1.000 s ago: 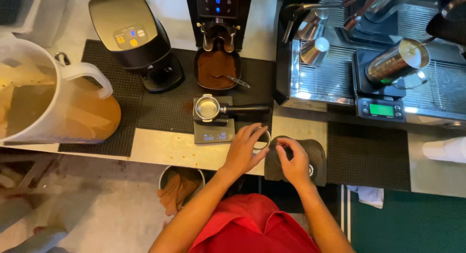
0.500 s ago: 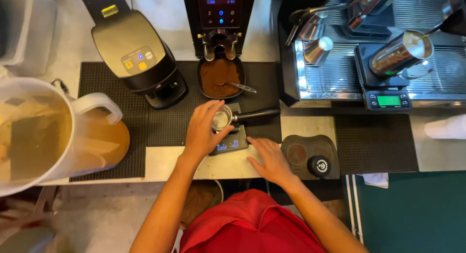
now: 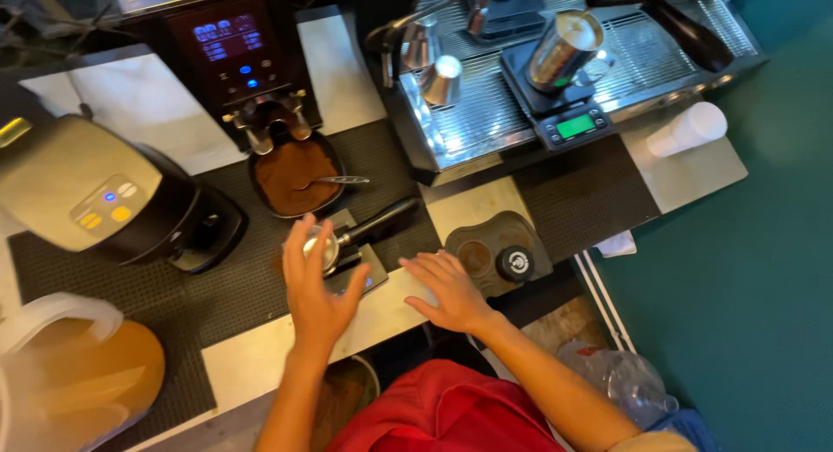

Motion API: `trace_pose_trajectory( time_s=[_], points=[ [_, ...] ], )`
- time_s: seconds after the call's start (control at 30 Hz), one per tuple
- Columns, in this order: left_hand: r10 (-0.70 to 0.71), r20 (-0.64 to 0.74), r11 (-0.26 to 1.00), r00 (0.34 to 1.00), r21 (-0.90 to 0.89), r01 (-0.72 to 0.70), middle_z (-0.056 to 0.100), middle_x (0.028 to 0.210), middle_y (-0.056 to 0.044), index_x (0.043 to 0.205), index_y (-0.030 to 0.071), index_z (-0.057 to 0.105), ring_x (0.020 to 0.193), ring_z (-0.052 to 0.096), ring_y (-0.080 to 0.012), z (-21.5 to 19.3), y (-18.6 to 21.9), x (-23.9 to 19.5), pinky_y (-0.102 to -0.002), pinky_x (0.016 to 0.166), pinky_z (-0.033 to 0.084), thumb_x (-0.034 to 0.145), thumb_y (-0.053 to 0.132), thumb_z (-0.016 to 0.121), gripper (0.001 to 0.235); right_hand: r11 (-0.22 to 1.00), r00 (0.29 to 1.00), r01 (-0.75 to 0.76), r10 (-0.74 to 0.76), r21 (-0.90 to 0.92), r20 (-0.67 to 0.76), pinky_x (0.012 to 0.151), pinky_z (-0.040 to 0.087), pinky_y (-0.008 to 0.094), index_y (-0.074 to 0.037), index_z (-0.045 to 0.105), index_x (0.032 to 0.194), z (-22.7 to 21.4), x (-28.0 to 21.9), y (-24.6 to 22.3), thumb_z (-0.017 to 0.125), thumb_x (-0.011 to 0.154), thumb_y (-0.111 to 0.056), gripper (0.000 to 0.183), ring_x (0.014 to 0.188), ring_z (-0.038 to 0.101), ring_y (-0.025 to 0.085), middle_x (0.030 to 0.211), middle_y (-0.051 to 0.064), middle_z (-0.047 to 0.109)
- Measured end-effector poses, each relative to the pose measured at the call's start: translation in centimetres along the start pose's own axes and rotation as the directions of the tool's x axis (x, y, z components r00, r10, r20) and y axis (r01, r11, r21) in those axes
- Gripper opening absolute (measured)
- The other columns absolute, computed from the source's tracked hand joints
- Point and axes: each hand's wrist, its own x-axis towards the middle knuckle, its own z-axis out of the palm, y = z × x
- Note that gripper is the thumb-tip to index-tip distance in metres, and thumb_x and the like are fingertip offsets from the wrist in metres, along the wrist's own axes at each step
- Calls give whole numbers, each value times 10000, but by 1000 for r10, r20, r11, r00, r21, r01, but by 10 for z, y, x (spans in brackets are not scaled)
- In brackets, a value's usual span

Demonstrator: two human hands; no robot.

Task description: The person prepares espresso shots by dosing ground coffee into a portafilter, tamping the grounds, and pulling shots into a metal pitcher. The person repeats this process multiple times, cleaning the portafilter between cycles.

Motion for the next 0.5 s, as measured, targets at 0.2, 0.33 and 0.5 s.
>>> trace_pose_trajectory(
  time_s=[0.2,0.33,0.5],
  points=[
    [119,102,984,988,-149,-103,609,1420,-138,1342,101,625,1371,562,-383,64,72,-9,-533,1177,434,951,228,725,423,999,955,-34,44,40,-292,999,474,458,-92,676,1274,-100,-14,74,715,921,-172,364,983,675,279,1072,4,751],
    [16,182,995,983,-101,2,631,1373,-119,1294,96,657,1341,571,-380,145,86,-21,-527,1129,456,959,244,704,370,999,935,5,8,35,-354,959,502,420,-89,688,1218,-154,-18,144,702,949,-76,269,906,686,255,975,24,733],
    [-244,322,966,915,165,199,429,1613,-135,1551,170,482,1536,325,-392,243,85,-52,-616,1226,241,947,442,713,701,976,954,-215,219,39,-206,1081,446,456,-88,645,1356,-176,-48,240,670,975,-303,438,1267,625,304,1339,89,685]
  ],
)
